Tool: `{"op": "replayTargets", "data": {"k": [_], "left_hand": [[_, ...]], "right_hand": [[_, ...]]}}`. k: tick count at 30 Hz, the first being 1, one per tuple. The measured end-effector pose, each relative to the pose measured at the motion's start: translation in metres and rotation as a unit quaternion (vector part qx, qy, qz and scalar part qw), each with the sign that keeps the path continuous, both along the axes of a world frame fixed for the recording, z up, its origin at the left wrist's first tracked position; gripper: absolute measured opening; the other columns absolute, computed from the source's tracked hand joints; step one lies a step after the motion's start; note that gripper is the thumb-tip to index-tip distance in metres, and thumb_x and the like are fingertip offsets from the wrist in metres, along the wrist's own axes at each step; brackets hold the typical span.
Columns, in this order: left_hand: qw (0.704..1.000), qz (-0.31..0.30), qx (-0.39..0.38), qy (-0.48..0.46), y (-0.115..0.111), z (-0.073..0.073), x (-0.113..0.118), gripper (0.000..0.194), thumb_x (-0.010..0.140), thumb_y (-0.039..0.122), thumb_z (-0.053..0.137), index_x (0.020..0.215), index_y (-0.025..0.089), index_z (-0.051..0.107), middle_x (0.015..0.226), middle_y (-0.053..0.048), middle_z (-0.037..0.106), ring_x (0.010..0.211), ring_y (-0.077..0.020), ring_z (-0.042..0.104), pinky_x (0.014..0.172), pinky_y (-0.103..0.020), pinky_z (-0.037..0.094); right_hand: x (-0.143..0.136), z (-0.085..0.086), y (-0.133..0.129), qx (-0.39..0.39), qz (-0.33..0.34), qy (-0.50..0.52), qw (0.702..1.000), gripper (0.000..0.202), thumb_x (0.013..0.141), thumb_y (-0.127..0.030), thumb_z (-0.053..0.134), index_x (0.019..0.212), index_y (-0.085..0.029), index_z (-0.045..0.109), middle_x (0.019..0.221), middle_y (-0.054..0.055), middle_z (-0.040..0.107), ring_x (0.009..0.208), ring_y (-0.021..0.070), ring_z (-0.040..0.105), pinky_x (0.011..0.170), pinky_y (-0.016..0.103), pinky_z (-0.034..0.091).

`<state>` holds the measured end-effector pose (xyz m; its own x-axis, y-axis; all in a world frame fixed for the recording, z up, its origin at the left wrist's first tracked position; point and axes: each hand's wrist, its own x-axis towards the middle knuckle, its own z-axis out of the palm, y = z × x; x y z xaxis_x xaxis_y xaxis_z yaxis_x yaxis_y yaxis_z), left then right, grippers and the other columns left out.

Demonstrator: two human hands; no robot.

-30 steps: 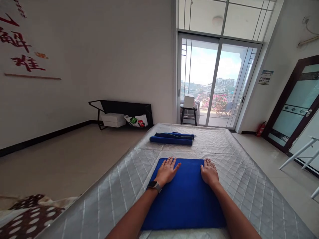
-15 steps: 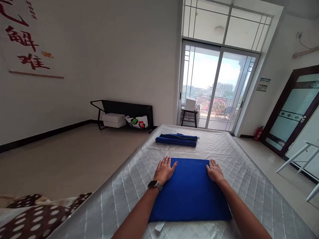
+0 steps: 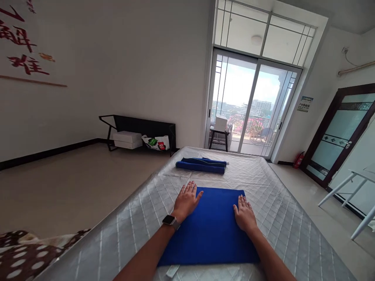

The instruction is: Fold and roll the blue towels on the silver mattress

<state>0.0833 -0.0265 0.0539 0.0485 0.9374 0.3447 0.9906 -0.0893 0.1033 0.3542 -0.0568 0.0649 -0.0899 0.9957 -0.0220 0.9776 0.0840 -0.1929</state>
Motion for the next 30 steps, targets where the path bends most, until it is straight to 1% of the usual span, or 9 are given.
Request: {"op": "replayTargets", "data": {"k": [2,4,8,11,14,20,22,25,30], "left_hand": [[0.999,-0.051,-0.002,-0.007,-0.006,0.002,0.027,0.065,0.1,0.051,0.025,0.142,0.009,0.05,0.152,-0.017,0.046,0.145,-0.0296,0.035,0.119,-0.047,0.029],[0.992,-0.122,-0.016,-0.009,-0.013,0.0,0.064,0.063,0.101,0.051,0.023,0.145,0.013,0.048,0.153,-0.014,0.045,0.145,-0.0272,0.036,0.118,-0.045,0.032],[0.973,-0.225,-0.056,-0.003,-0.022,-0.016,0.133,0.061,0.102,0.049,0.017,0.15,0.019,0.04,0.153,-0.012,0.045,0.145,-0.0244,0.036,0.119,-0.046,0.031],[0.969,-0.238,-0.062,-0.004,-0.023,-0.026,0.145,0.061,0.103,0.047,0.015,0.152,0.018,0.036,0.154,-0.013,0.043,0.146,-0.0249,0.034,0.119,-0.048,0.029],[0.977,-0.203,-0.064,-0.006,-0.022,-0.033,0.118,0.064,0.102,0.051,0.015,0.151,0.016,0.038,0.156,-0.012,0.04,0.147,-0.0255,0.032,0.12,-0.048,0.029],[0.994,-0.083,-0.07,0.005,-0.034,-0.053,0.01,0.069,0.099,0.06,0.018,0.151,0.018,0.037,0.158,-0.011,0.036,0.147,-0.0264,0.031,0.12,-0.049,0.028],[0.996,-0.056,-0.068,0.007,-0.04,-0.06,-0.016,0.071,0.099,0.06,0.018,0.152,0.017,0.036,0.158,-0.011,0.035,0.147,-0.0258,0.03,0.12,-0.048,0.027],[0.997,-0.022,-0.074,0.006,-0.045,-0.064,-0.033,0.077,0.098,0.061,0.017,0.151,0.01,0.035,0.159,-0.013,0.032,0.148,-0.026,0.028,0.121,-0.044,0.027],[0.997,-0.016,-0.077,0.011,-0.045,-0.055,-0.028,0.08,0.097,0.062,0.019,0.15,0.004,0.034,0.158,-0.017,0.03,0.148,-0.0267,0.028,0.121,-0.045,0.027]], "right_hand": [[-0.001,0.001,0.0,0.003,0.001,0.005,1.0,0.065,0.101,-0.04,0.019,0.156,-0.005,0.021,0.162,0.012,0.022,0.152,0.0192,0.014,0.121,0.036,0.014],[0.0,0.001,-0.001,0.006,0.001,0.006,1.0,0.065,0.101,-0.039,0.02,0.156,-0.004,0.021,0.162,0.013,0.021,0.152,0.0198,0.013,0.121,0.037,0.013],[0.002,0.0,-0.003,0.006,0.02,0.003,1.0,0.062,0.1,-0.033,0.022,0.155,-0.004,0.024,0.163,0.013,0.018,0.152,0.0208,0.012,0.121,0.037,0.013],[0.002,0.0,-0.004,0.004,0.029,0.009,1.0,0.061,0.1,-0.032,0.022,0.155,-0.005,0.025,0.163,0.012,0.018,0.152,0.0205,0.012,0.121,0.037,0.013],[0.001,0.0,-0.004,0.009,0.01,0.022,1.0,0.063,0.1,-0.035,0.021,0.155,-0.005,0.023,0.162,0.013,0.021,0.152,0.0198,0.012,0.122,0.037,0.013],[-0.001,-0.001,-0.003,0.008,-0.004,0.04,0.999,0.064,0.099,-0.037,0.02,0.155,-0.005,0.023,0.162,0.011,0.021,0.152,0.0193,0.014,0.122,0.037,0.012],[-0.002,-0.001,-0.002,0.011,-0.006,0.037,0.999,0.064,0.1,-0.037,0.02,0.155,-0.005,0.024,0.162,0.011,0.022,0.151,0.019,0.014,0.122,0.036,0.012],[-0.003,0.001,-0.002,0.014,-0.011,0.032,0.999,0.064,0.1,-0.036,0.021,0.155,-0.005,0.025,0.161,0.012,0.025,0.151,0.0189,0.015,0.122,0.036,0.013],[-0.003,0.008,-0.01,0.021,-0.02,0.014,0.999,0.062,0.099,-0.032,0.021,0.153,-0.003,0.028,0.16,0.014,0.028,0.151,0.0199,0.017,0.122,0.038,0.012]]}}
